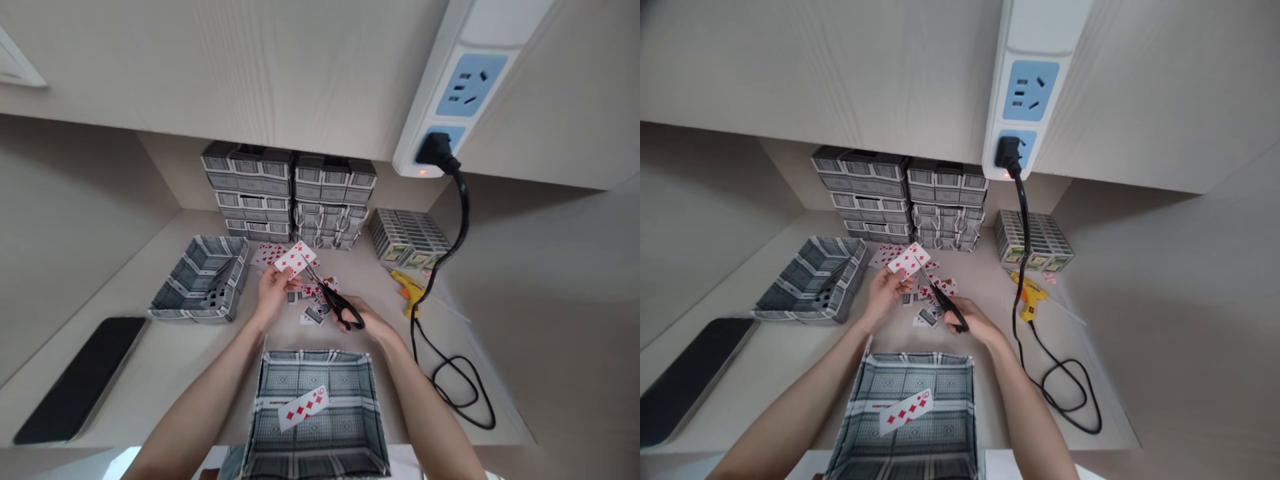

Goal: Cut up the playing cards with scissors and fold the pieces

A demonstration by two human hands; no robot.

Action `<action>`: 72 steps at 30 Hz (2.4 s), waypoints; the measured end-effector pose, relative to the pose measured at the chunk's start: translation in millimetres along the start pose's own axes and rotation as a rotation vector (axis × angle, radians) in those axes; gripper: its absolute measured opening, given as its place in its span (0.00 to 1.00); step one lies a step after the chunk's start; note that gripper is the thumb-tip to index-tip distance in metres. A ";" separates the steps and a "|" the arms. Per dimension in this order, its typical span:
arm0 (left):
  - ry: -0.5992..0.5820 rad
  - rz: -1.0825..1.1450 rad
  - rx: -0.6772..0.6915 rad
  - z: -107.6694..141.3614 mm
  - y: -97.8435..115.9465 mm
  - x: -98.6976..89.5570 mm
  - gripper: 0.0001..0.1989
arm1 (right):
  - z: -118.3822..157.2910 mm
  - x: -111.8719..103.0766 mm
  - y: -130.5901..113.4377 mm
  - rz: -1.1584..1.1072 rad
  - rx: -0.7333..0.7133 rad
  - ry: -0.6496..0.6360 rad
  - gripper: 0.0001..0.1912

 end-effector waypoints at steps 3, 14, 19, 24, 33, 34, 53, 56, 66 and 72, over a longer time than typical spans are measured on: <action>-0.048 -0.039 -0.032 2.2 -2.1 7.3 0.17 | -2.4 1.1 8.4 -0.024 0.032 -0.014 0.30; -0.128 -0.080 -0.072 7.1 -4.1 20.5 0.16 | -3.7 0.9 11.8 -0.092 -0.032 -0.064 0.35; -0.130 -0.094 -0.078 8.2 -4.3 22.0 0.17 | -5.6 0.2 14.4 -0.083 -0.034 -0.080 0.37; -0.131 -0.088 -0.088 9.4 -4.6 23.9 0.17 | -6.1 -1.9 16.6 -0.098 -0.045 -0.070 0.37; -0.117 -0.090 -0.092 11.8 -4.0 24.1 0.17 | -2.8 0.3 12.0 -0.134 -0.069 -0.078 0.32; -0.113 -0.087 -0.091 11.8 -4.0 23.9 0.17 | -3.0 0.6 12.1 -0.136 -0.065 -0.079 0.32; -0.115 -0.094 -0.078 11.7 -2.1 23.0 0.16 | -1.2 1.7 10.8 -0.112 -0.053 -0.082 0.35; -0.118 -0.094 -0.078 11.8 -1.8 23.7 0.16 | -1.9 1.0 12.5 -0.110 -0.053 -0.081 0.33; -0.125 -0.108 -0.078 12.5 -0.9 24.5 0.17 | -1.0 -0.8 12.9 -0.086 -0.034 -0.055 0.32; -0.121 -0.116 -0.074 12.7 -0.9 24.3 0.17 | -0.1 0.3 9.4 -0.063 -0.013 -0.035 0.33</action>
Point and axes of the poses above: each hand's wrist, its own z-axis away from the middle knuckle, its own x-axis out of the palm, y = z × x, the point moved 9 cm from there along -z, towards the middle knuckle, and after that the axes turned 5 degrees about -y, right-handed, at the moved point
